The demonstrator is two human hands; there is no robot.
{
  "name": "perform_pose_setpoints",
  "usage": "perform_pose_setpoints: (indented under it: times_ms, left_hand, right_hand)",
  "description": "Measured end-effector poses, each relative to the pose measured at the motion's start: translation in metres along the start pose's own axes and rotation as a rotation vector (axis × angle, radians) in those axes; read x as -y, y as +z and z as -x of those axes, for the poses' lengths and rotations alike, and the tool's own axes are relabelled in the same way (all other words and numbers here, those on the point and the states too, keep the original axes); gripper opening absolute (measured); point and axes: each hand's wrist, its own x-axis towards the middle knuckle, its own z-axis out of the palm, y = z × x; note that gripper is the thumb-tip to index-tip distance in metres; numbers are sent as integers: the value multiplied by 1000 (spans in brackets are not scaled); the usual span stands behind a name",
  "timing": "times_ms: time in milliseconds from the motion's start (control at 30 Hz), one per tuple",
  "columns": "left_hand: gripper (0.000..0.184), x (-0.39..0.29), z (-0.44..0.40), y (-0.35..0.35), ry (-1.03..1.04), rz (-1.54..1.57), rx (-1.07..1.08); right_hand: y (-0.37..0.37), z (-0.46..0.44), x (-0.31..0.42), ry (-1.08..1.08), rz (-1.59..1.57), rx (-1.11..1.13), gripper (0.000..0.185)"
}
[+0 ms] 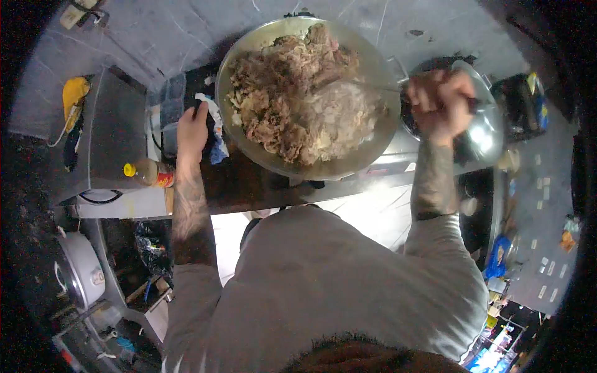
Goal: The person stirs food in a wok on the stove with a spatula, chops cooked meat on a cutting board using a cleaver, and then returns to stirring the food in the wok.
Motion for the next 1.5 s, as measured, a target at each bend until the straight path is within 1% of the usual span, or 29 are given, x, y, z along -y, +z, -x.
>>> perform_pose_setpoints:
  times_ms: [33,133,200,267,300,333,367,400,433,500,533,567,633,667,700,733,800,867,933,967,1067,1133,1200,1267,1333,1367,1400,1467,1500]
  left_hand:
    - [44,-4,2,0,29,-31,-28]
    - [45,-25,15,-4,-97,65,45]
    - [46,-24,17,-2,-107,107,57]
    - [47,-19,21,-4,-124,133,81]
    - [49,-19,21,-3,-123,132,56]
    - [51,-20,18,2,-114,144,27]
    - [57,-4,9,3,-195,215,85]
    - [57,-5,9,8,-197,224,90]
    - [59,-6,10,9,-200,217,72]
    - [61,-1,8,8,-168,120,-14]
    - [61,4,6,11,-131,26,-69]
    - [62,-20,17,9,-263,123,-45]
    - [64,-32,21,11,-379,210,9]
    - [63,-6,12,16,-321,343,26]
    - [63,8,6,21,-267,478,41]
    - [63,4,6,25,-269,476,52]
    - [57,-2,11,28,-369,408,-152]
    - [56,6,8,25,-352,419,-132]
    - [54,13,2,23,-301,518,17]
    - [54,6,6,24,-305,517,21]
    - [44,-22,15,25,-356,385,-167]
    - [43,-22,15,24,-304,402,-142]
    - [43,-26,17,21,-253,415,-105]
    - [41,-50,22,15,-347,304,-41]
    - [39,-50,19,14,-414,295,2]
    - [38,-44,14,13,-450,328,14]
    - [38,-33,12,12,-450,330,2]
    - [61,-25,7,11,-332,317,59]
    - [55,-27,8,10,-364,356,86]
  right_hand:
    - [1,-13,14,-32,-71,-2,15]
    - [-8,-51,26,-15,-135,-70,16]
    - [1,-69,19,-66,-110,-220,32]
    - [-8,-85,1,-19,-108,-394,33]
    - [-30,-94,-17,-24,-273,-418,30]
    - [-18,-100,-29,-144,-134,-533,26]
    - [-51,-106,-56,-191,-232,-351,27]
    - [-34,-109,-62,-232,-51,-464,28]
    - [-46,-114,-80,-213,-142,-438,28]
    - [-59,-117,-103,133,-1058,-163,27]
    - [-64,-122,-122,139,-1049,-121,26]
    - [-69,-128,-142,143,-1039,-80,26]
    - [-63,-120,-137,198,-554,-154,24]
    - [-55,-112,-124,229,-257,-130,24]
    - [-43,-101,-104,244,-37,-21,23]
    - [-29,-88,-82,241,121,108,23]
    - [-14,-70,-46,205,251,304,22]
    - [-20,-59,-33,181,189,382,20]
    - [-34,-47,-30,120,279,266,19]
    - [-38,-39,-18,135,186,217,19]
    - [-47,-26,15,91,34,198,18]
    - [-49,-17,15,39,39,178,18]
    - [-58,-3,3,70,7,87,18]
    - [-60,7,-35,154,112,-214,19]
    - [-57,6,-66,139,-200,-42,17]
    - [-58,-3,-66,133,-204,-27,17]
    - [-56,-12,-61,148,-144,-96,18]
    - [-55,-38,-43,148,-115,-199,19]
    - [-50,-52,-32,135,-71,-300,20]
